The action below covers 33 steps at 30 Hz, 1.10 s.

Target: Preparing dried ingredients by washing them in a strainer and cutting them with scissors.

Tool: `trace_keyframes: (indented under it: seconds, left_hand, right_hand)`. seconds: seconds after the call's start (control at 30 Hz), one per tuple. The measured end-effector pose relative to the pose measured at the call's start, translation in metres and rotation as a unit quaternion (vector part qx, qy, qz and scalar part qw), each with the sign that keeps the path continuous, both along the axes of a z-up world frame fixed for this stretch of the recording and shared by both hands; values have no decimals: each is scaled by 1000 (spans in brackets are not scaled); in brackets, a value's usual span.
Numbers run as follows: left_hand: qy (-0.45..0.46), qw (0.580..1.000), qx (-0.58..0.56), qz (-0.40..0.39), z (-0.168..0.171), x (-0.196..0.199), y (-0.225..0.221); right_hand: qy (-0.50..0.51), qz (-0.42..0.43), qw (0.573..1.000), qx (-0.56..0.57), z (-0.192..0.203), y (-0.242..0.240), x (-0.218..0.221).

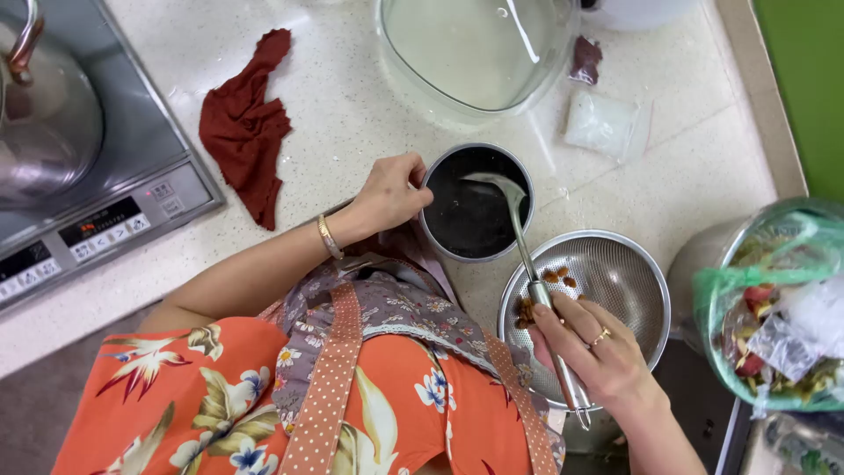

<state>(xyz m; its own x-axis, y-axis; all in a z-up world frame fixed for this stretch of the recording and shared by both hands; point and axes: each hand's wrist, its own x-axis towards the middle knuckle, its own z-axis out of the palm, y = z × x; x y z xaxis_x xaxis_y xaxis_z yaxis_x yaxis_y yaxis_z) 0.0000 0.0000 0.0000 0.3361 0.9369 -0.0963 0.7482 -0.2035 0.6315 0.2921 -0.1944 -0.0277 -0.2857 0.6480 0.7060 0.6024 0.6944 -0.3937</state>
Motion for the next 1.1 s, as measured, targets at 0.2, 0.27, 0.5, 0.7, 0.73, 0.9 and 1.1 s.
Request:
trace_keyframes:
  seconds: [0.2, 0.27, 0.5, 0.7, 0.73, 0.9, 1.1]
  left_hand:
    - [-36, 991, -80, 97, 47, -26, -31]
    - [-72, 987, -58, 134, 59, -46, -46]
    - [-113, 959, 61, 254, 110, -144, -144]
    - [-162, 872, 5, 462, 147, -256, -237]
    - [-165, 868, 10, 469, 150, -279, -252]
    - [-178, 818, 153, 524, 193, -389, -309]
    - [-144, 783, 226, 561, 228, -533, -289]
  right_hand:
    - [78, 23, 997, -4, 5, 10, 13]
    - [101, 62, 992, -42, 0, 23, 22]
    - [289, 268, 718, -574, -62, 241, 98]
    - [427, 228, 779, -398, 59, 189, -134]
    - [422, 236, 779, -398, 77, 177, -164]
    - [446, 309, 742, -395, 147, 114, -304]
    - [488, 341, 690, -412, 205, 56, -414]
